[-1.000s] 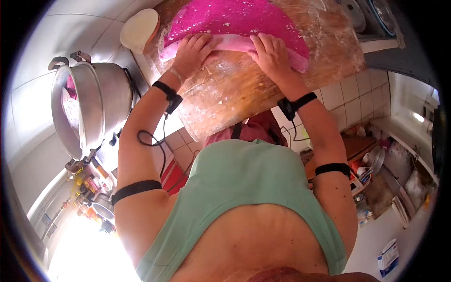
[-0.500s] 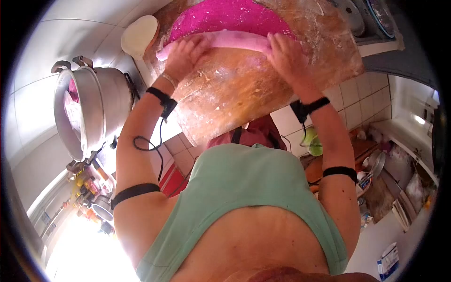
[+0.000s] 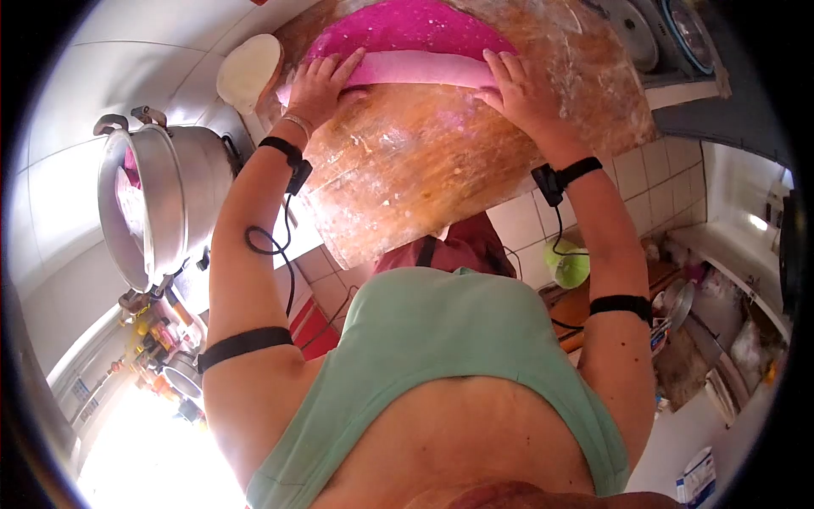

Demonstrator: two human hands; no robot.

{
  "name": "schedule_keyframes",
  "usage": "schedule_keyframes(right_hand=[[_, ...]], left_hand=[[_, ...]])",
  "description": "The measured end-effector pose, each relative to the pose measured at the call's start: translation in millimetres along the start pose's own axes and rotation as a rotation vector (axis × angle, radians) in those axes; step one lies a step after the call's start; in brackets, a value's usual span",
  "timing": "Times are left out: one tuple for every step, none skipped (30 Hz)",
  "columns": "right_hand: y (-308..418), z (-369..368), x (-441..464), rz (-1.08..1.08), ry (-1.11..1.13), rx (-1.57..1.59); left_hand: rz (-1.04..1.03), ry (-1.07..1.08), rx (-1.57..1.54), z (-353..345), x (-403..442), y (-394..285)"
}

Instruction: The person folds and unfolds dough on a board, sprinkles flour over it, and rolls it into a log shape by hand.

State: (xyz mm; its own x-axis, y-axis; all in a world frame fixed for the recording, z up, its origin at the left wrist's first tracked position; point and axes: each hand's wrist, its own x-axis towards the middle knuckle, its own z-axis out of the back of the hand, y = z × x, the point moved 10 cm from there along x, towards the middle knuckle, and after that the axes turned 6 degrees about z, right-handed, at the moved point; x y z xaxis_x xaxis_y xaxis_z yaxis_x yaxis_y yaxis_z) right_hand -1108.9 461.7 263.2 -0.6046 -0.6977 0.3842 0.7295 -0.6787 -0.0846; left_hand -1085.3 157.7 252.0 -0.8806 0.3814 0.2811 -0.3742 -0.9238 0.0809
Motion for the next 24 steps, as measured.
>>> schedule_keyframes(right_hand=[[4.7, -2.4, -4.4, 0.025, -0.004, -0.031], [8.4, -3.8, -8.4, 0.052, -0.008, -0.063], [5.9, -9.1, -12.0, 0.050, -0.005, -0.063], [3.9, -16.4, -14.9, 0.059, 0.020, -0.052], [2.2, -23.0, -18.8, 0.066, 0.044, -0.039], [0.8, -19.2, -20.4, 0.064, 0.044, -0.035], [-1.3, -20.0, -23.7, 0.070, 0.103, -0.010], [-3.2, -19.9, -28.3, 0.075, 0.163, 0.013], [-5.4, -14.3, -34.7, 0.071, 0.166, 0.013], [-6.7, -7.9, -42.6, 0.079, 0.160, 0.038], [-7.9, -2.5, -50.5, 0.089, 0.155, 0.065], [-11.1, 0.7, -60.0, 0.088, 0.161, 0.068], [-10.4, 4.8, -70.6, 0.139, 0.152, 0.052], [-10.4, 8.8, -80.7, 0.188, 0.143, 0.036], [-16.9, 10.8, -90.7, 0.187, 0.149, 0.039], [-20.9, 12.3, -100.4, 0.211, 0.162, 0.118], [-23.5, 12.8, -109.2, 0.234, 0.175, 0.197], [-28.5, 15.5, -113.3, 0.235, 0.180, 0.202], [-34.8, 6.8, -118.7, 0.225, 0.300, 0.219], [-38.6, -3.6, -124.3, 0.216, 0.419, 0.236], [-40.5, -5.1, -121.7, 0.217, 0.423, 0.240], [-45.2, 0.7, -114.8, 0.198, 0.339, 0.244], [-48.3, 9.1, -111.6, 0.176, 0.255, 0.247], [-45.4, 15.0, -107.6, 0.174, 0.256, 0.246]], left_hand=[[-0.006, 0.006, -0.005, -2.4, -0.2, -0.6], [0.001, 0.046, 0.016, -7.0, 1.2, 2.2], [0.012, 0.085, 0.039, -10.6, 2.4, 4.9], [0.013, 0.087, 0.038, -10.2, 2.0, 5.2], [0.014, 0.107, 0.017, -10.8, 1.4, 6.2], [0.011, 0.127, -0.004, -9.6, 2.2, 5.7], [0.007, 0.130, -0.004, -6.0, -0.7, 3.4], [-0.005, 0.115, 0.033, 0.4, -8.4, -1.4], [-0.017, 0.101, 0.067, 8.6, -15.9, -8.5], [-0.020, 0.103, 0.063, 15.5, -22.3, -15.4], [0.006, 0.162, -0.071, 18.1, -30.4, -21.2], [0.033, 0.223, -0.207, 22.0, -39.3, -28.6], [0.032, 0.279, -0.200, 26.2, -47.9, -37.9], [0.031, 0.284, -0.206, 36.6, -55.3, -46.7], [0.018, 0.329, -0.277, 45.1, -63.4, -57.6], [0.006, 0.373, -0.347, 48.8, -70.1, -65.2], [-0.008, 0.392, -0.390, 46.8, -78.4, -68.2], [-0.006, 0.397, -0.394, 46.3, -81.9, -66.6], [0.017, 0.426, -0.482, 44.9, -85.9, -64.9], [0.041, 0.454, -0.569, 43.4, -90.5, -63.9], [0.045, 0.458, -0.572, 39.0, -91.9, -61.5], [0.088, 0.374, -0.568, 39.4, -87.3, -52.3], [0.130, 0.290, -0.563, 42.7, -86.9, -44.9], [0.128, 0.290, -0.564, 46.2, -86.9, -48.3]])
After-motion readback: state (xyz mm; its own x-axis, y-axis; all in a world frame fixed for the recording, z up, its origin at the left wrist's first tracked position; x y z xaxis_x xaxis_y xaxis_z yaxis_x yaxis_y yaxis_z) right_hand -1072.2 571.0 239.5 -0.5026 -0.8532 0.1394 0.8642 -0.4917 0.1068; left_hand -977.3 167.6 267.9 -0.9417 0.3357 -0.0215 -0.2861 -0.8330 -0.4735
